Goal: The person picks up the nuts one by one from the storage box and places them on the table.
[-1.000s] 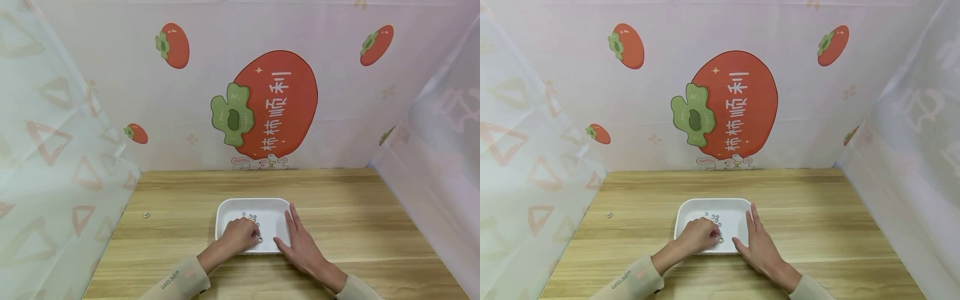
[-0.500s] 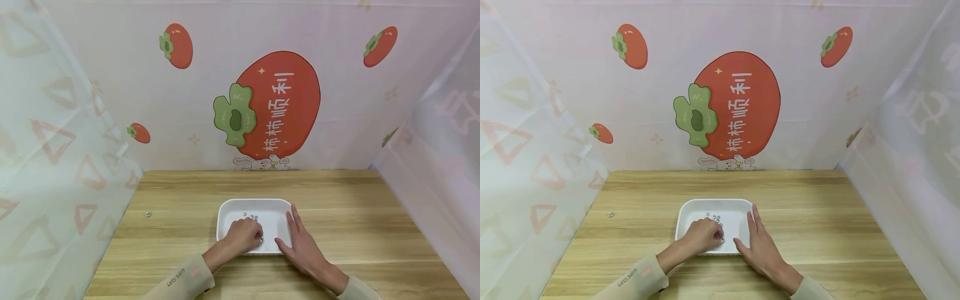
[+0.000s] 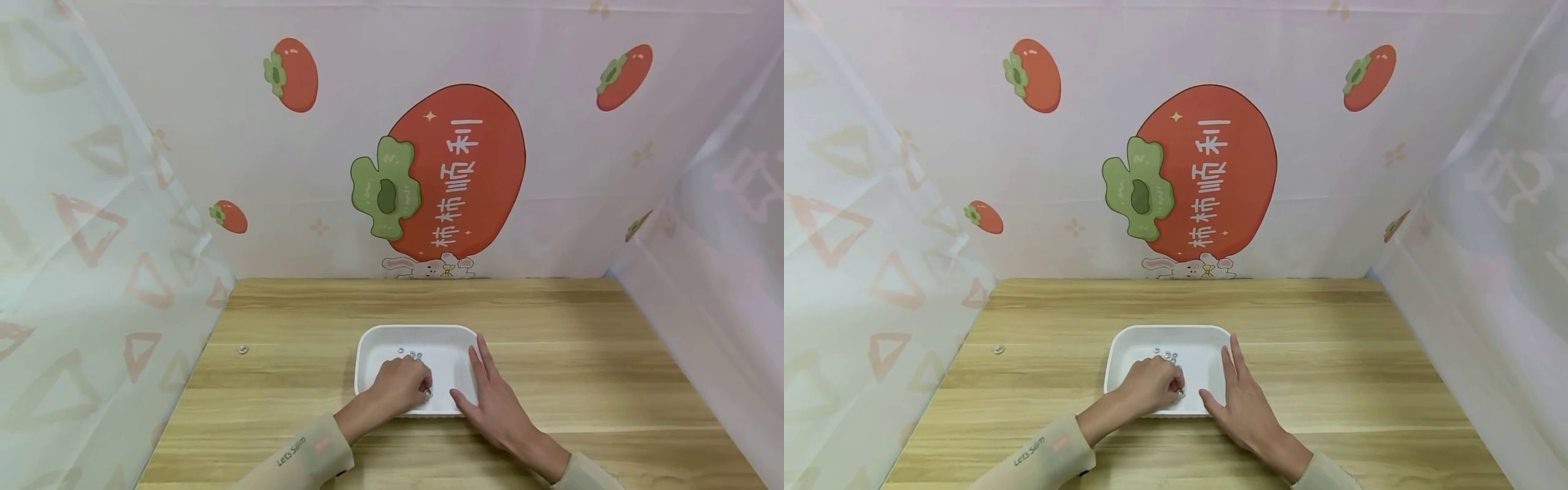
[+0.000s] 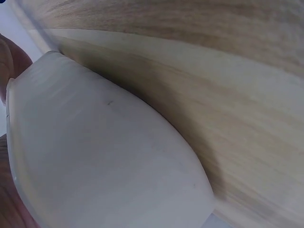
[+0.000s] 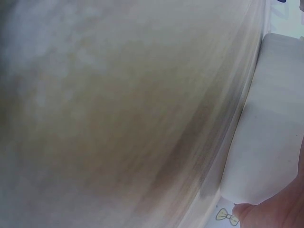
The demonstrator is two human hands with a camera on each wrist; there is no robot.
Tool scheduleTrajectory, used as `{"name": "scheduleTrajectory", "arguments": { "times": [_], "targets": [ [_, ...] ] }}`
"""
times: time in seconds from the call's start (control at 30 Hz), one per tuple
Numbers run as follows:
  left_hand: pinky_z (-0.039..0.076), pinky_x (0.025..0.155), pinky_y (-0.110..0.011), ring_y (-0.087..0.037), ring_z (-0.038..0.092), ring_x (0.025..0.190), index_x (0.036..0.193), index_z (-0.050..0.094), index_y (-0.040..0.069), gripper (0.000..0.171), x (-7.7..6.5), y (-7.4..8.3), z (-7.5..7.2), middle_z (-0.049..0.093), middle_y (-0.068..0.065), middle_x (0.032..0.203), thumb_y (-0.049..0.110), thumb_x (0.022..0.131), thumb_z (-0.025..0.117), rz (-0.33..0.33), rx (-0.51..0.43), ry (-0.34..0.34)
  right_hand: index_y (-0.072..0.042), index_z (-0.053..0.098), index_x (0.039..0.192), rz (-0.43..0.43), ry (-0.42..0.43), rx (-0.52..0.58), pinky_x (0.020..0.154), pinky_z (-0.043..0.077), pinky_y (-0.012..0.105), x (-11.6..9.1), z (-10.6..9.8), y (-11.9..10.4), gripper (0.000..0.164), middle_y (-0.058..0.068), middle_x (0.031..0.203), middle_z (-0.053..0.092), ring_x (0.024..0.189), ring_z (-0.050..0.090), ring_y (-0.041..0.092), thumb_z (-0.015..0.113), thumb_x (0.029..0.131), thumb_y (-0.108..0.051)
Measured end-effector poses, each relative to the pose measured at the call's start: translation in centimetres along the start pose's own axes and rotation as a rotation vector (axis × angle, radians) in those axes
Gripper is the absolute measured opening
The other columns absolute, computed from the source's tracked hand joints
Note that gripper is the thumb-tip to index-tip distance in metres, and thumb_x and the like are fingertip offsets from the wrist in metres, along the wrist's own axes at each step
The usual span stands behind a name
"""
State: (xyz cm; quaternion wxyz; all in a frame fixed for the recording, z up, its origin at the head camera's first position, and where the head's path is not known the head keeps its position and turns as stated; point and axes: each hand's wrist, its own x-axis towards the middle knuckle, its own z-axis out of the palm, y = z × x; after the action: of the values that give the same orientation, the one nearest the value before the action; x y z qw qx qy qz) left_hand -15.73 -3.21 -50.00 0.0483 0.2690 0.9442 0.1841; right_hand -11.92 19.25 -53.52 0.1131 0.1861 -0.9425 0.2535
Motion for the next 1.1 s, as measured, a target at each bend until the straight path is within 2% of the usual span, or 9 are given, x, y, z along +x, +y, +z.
{"name": "scheduleTrajectory", "arguments": {
  "times": [0.27, 0.6, 0.87, 1.1],
  "targets": [
    [0.043, 0.060, -0.027, -0.006, 0.049, 0.064, 0.080, 0.077, 0.018, 0.013, 0.23, 0.30, 0.01, 0.055, 0.013, 0.066, 0.013, 0.080, 0.089, 0.002, 0.033, -0.020, 0.011, 0.035, 0.158, -0.006, 0.007, -0.010, 0.098, 0.055, 0.056, -0.02, 0.00, -0.01, 0.085, 0.017, 0.177, 0.011, 0.134, 0.058, 0.047, 0.072, 0.100, -0.039],
    [0.044, 0.055, -0.028, -0.005, 0.051, 0.063, 0.071, 0.076, 0.022, 0.017, 0.61, 0.31, 0.40, 0.057, 0.014, 0.064, 0.013, 0.076, 0.089, 0.046, 0.144, 0.012, 0.010, 0.034, 0.159, 0.000, -0.003, -0.008, 0.099, 0.055, 0.057, -0.05, -0.13, -0.14, 0.084, 0.016, 0.177, 0.010, 0.137, 0.055, 0.047, 0.070, 0.101, -0.039],
    [0.042, 0.052, -0.028, -0.006, 0.047, 0.061, 0.061, 0.067, 0.024, 0.027, 0.71, 0.44, 0.30, 0.053, 0.013, 0.061, 0.011, 0.073, 0.088, 0.055, 0.160, 0.009, 0.009, 0.033, 0.160, -0.007, 0.002, -0.010, 0.099, 0.055, 0.056, 0.02, -0.10, -0.08, 0.084, 0.016, 0.177, 0.009, 0.137, 0.055, 0.046, 0.070, 0.101, -0.039],
    [0.042, 0.051, -0.028, -0.006, 0.049, 0.060, 0.063, 0.071, 0.024, 0.020, 0.62, 0.35, 0.36, 0.054, 0.013, 0.060, 0.014, 0.071, 0.087, 0.057, 0.166, 0.027, 0.010, 0.033, 0.159, -0.012, 0.013, -0.011, 0.099, 0.055, 0.057, -0.02, -0.06, -0.03, 0.086, 0.020, 0.176, 0.013, 0.136, 0.055, 0.048, 0.071, 0.100, -0.039]
  ]
}}
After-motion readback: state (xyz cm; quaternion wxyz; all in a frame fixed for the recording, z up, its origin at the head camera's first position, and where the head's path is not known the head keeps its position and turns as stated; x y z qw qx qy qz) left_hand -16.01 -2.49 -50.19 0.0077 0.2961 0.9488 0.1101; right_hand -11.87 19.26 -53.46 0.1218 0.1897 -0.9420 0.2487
